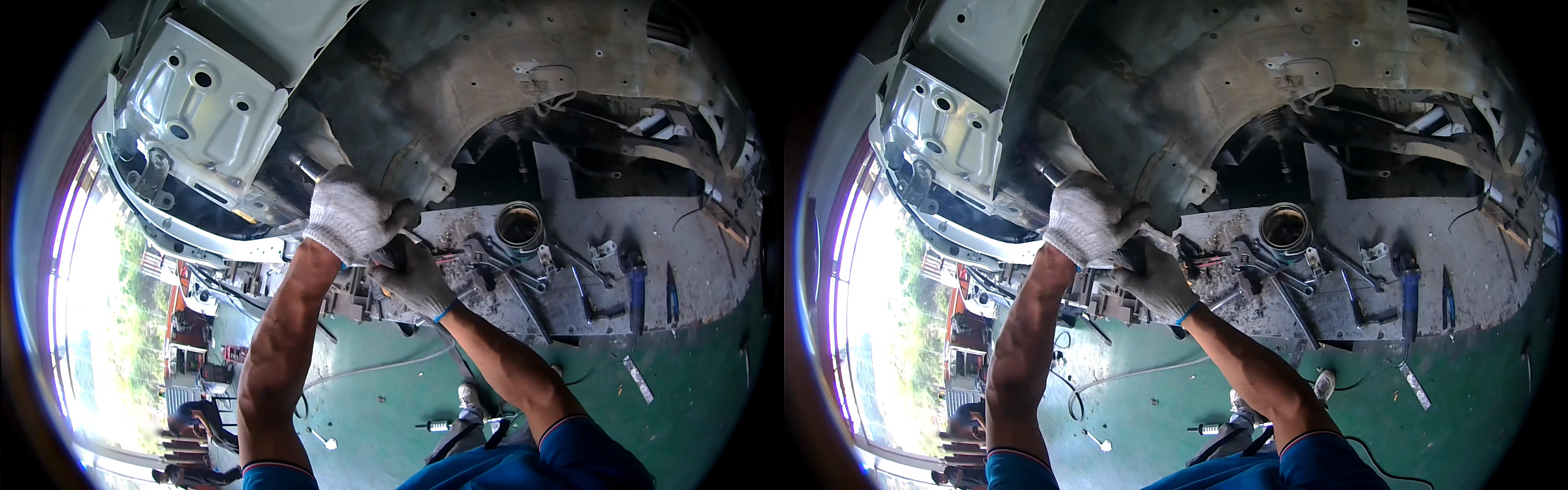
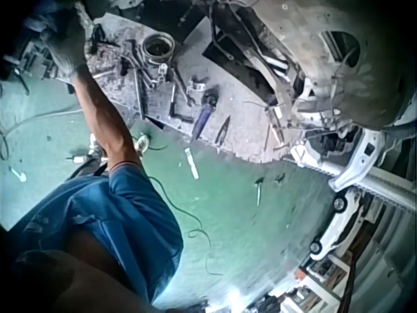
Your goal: The person welds the front frame of a white car using a handheld welding torch, then uses a hammer to chip away slag and inspect the weld. The person repeats this cycle multiple times on the same area.
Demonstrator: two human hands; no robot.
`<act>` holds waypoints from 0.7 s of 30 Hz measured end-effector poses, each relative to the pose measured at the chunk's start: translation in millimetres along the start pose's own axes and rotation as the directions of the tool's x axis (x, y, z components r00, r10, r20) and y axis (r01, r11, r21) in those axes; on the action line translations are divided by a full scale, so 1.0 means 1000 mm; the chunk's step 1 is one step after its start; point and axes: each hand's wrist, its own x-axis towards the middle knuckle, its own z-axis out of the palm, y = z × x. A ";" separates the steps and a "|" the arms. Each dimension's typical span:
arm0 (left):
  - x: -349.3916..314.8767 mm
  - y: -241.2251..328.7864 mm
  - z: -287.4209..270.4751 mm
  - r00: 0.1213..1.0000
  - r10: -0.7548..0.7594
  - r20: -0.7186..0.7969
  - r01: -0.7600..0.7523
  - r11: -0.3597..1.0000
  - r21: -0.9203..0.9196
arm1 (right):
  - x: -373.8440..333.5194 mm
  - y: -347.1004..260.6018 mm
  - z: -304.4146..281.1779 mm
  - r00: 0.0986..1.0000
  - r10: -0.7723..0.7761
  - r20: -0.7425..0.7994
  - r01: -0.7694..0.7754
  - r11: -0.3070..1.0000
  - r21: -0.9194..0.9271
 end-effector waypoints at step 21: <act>-0.006 0.000 -0.004 0.998 -0.048 0.031 0.048 0.999 0.011 | -0.002 0.013 0.008 0.989 0.069 0.128 -0.090 0.981 0.171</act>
